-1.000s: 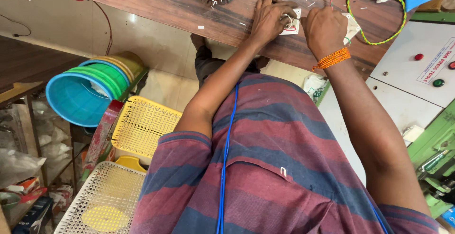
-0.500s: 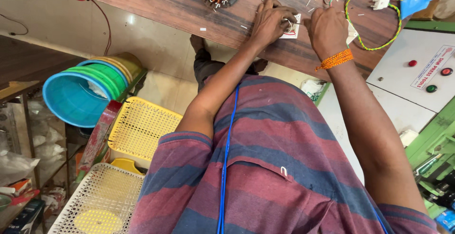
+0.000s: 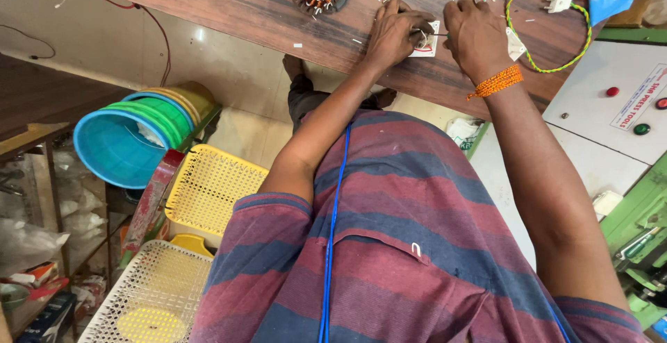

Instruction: The person sits at a workbench and assembles a white electrical switch plate, using a green-handled screwdriver to tighten terminals and arranging red and green wires inside the plate. They handle the plate cover, position wires, and work on the components one at a time on the bench.

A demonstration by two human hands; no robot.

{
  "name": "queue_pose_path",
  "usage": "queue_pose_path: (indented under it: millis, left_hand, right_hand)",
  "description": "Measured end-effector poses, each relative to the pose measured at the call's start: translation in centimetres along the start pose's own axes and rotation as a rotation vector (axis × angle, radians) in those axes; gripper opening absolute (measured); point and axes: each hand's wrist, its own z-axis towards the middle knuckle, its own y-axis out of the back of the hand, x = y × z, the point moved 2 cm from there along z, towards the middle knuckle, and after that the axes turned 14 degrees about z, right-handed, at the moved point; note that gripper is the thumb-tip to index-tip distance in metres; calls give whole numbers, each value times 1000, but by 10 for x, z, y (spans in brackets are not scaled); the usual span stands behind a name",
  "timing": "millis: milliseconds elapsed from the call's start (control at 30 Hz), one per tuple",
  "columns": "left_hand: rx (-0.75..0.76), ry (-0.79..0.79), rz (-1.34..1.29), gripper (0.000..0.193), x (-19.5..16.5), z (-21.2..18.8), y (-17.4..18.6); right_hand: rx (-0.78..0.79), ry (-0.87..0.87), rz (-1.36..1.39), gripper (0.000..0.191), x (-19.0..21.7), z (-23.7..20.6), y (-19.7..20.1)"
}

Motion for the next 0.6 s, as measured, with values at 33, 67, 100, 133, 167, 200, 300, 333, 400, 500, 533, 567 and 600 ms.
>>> queue_pose_path:
  millis: [33,67,100,133,167,200,300,333,400,500,533,567,600]
  left_hand:
    - [1,-5,4,20,0,1,1]
    - [6,2,-4,19,0,2,1]
    - [13,10,-11,19,0,3,1]
    - [22,22,-19,19,0,2,1]
    - [18,26,-17,19,0,1,1]
    - [14,28,-16,18,0,1,1]
    - [14,21,-11,20,1,1,1]
    - [17,16,-8,22,1,1,0]
    - [34,23,-2,22,3,1,0]
    - [35,1,21,20,2,2,-1]
    - [33,-11,32,20,2,2,-2]
    - [30,-12,27,20,2,3,-2]
    - [25,-9,23,20,3,3,-3]
  right_hand:
    - [1,0,-12,35,2,1,-1]
    - [2,4,-25,37,2,4,0]
    - [-7,-33,-37,33,2,5,-1]
    - [-13,-72,-47,32,3,6,-2]
    - [-19,-109,-56,32,2,6,-3]
    - [-27,-103,-76,29,2,7,-3]
    - [-8,-94,-98,29,-1,6,-3]
    - [27,-95,-80,42,-3,5,-4]
    - [61,-84,-70,48,-3,1,-7]
    - [12,-92,-32,30,-4,-10,-13]
    - [-37,-134,28,27,-6,-17,-14]
    - [-87,-172,82,23,-9,-21,-13]
    - [-123,-159,202,21,-11,-23,-13]
